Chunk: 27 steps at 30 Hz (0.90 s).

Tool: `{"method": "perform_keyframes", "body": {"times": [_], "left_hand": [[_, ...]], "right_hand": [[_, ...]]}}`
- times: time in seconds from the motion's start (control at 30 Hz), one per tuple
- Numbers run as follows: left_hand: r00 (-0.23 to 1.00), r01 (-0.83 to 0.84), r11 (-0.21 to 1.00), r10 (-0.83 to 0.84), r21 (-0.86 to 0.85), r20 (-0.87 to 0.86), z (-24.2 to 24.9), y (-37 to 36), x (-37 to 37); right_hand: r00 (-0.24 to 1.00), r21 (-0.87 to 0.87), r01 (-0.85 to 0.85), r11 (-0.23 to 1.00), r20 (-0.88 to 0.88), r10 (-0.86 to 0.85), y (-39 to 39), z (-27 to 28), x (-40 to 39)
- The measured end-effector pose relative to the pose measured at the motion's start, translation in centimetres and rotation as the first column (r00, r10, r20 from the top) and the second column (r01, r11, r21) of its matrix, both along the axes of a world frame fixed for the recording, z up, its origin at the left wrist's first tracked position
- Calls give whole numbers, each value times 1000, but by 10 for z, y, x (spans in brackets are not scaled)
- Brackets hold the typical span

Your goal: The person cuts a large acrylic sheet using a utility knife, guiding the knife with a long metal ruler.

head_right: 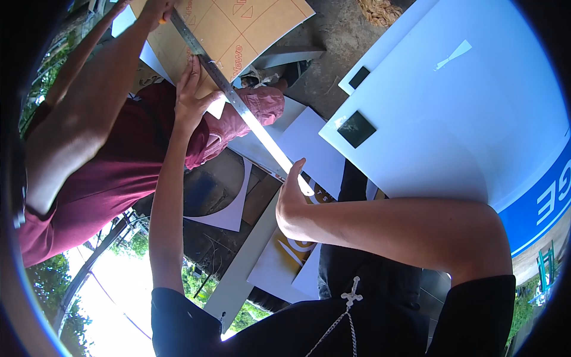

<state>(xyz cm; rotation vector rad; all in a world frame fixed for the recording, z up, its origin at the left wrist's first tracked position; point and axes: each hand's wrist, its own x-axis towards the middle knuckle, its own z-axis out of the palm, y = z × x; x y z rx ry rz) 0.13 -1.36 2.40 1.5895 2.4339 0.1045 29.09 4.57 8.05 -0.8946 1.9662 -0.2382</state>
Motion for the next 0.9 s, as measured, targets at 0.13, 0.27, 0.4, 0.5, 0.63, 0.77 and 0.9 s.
{"method": "perform_keyframes", "body": {"times": [0.13,0.27,0.4,0.5,0.63,0.77,0.9], "left_hand": [[1000,20,999,-21,31,18,-3,-2,-4],[974,25,991,-53,131,219,-4,4,-2],[744,-527,799,599,-289,298,25,85,30],[759,-526,812,582,-252,291,12,65,24],[999,40,992,-38,123,-19,-7,-2,-2],[997,-18,998,14,54,71,-7,-4,-6],[998,-24,999,21,42,66,-3,-2,-3]], "right_hand": [[1000,17,9,1000,-3,-9,-2,0,1],[1000,-8,8,1000,5,-8,1,1,0],[999,-19,-14,1000,32,15,5,3,-4],[999,-30,3,1000,33,-2,5,4,-4],[1000,-24,23,999,19,-23,1,1,-1],[1000,-31,7,1000,28,-7,6,4,-1],[999,-35,-5,999,31,6,6,4,-3]]}}
